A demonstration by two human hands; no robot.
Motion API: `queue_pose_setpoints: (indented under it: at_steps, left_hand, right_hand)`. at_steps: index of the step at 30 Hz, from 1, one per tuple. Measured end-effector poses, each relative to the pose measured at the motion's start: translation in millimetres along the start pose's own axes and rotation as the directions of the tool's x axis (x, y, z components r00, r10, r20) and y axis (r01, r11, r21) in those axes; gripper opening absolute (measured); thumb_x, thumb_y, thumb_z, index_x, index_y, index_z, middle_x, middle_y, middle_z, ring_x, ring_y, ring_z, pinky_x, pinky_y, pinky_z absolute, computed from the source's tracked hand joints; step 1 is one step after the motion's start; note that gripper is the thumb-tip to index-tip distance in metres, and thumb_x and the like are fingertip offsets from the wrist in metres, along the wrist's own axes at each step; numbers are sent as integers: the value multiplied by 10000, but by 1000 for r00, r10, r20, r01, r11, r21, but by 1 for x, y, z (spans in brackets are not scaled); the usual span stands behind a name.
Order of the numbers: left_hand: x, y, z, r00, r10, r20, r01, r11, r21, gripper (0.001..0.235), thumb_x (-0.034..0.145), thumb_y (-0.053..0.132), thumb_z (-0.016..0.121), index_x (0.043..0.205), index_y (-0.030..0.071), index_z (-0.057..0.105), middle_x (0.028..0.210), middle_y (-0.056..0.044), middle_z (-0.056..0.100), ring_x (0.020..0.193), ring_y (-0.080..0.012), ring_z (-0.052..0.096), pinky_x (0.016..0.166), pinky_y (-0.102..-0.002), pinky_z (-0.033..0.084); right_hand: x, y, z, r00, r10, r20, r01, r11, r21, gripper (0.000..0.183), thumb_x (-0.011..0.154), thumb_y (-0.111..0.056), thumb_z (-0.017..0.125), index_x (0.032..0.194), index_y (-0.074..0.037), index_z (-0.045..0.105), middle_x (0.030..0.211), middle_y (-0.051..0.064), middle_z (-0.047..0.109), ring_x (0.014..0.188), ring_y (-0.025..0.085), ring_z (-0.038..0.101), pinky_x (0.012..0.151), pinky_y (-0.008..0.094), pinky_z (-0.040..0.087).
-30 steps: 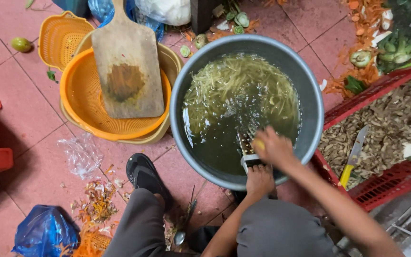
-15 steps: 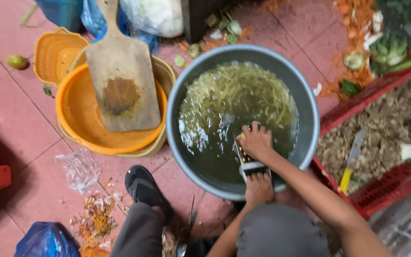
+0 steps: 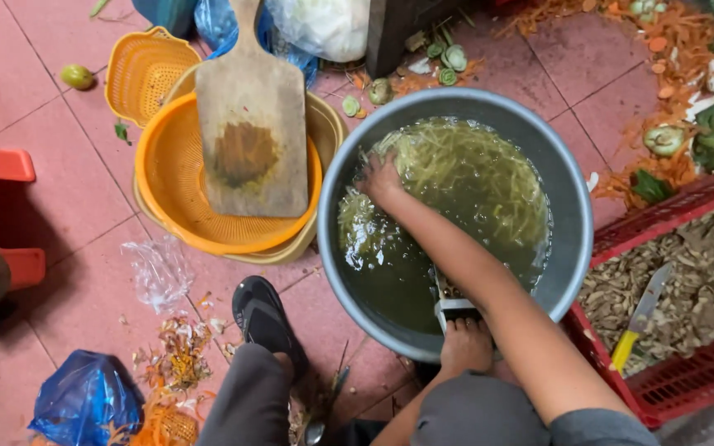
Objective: Grating mangoes into a basin of water using a hand grater.
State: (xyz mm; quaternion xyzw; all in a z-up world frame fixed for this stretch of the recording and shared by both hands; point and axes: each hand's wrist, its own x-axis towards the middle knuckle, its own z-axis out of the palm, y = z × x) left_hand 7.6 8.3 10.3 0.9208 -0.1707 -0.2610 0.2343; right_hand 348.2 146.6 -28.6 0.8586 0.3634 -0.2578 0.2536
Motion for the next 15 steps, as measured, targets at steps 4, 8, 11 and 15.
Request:
queue_pose_setpoints:
  at_steps: [4,8,11,15]
  left_hand:
    - [-4,4,1,999,-40,-28,38,995,-90,296,952,192,516,1127,-7,647,1073,-225,677,1021,-372,613,894,-495,413]
    - [-5,2,11,988,-15,-153,3,997,-74,243,954,173,510,1048,5,658,1018,-214,685,967,-370,633,884,-491,431]
    - [-1,0,16,981,6,-195,-15,999,-45,223,958,171,505,1005,13,655,988,-213,685,938,-373,640,879,-497,437]
    - [-4,1,6,987,8,-161,-17,998,-56,224,965,175,496,987,12,648,983,-219,683,926,-377,641,874,-498,446]
  right_hand:
    - [6,3,14,993,94,-71,-94,996,-7,363,1112,-510,455,1390,-350,624,1409,102,593,1400,381,454,1071,702,382]
    - [-51,14,18,952,-19,-304,41,997,67,314,999,-298,582,1293,-273,687,996,89,730,1080,289,650,924,523,528]
    - [-90,23,37,908,-23,-417,128,966,225,271,940,-146,662,1186,-243,721,891,76,736,959,237,677,850,418,581]
    - [-172,44,33,933,122,-339,148,729,669,338,861,-144,736,1181,-254,723,1104,12,757,912,207,715,767,352,598]
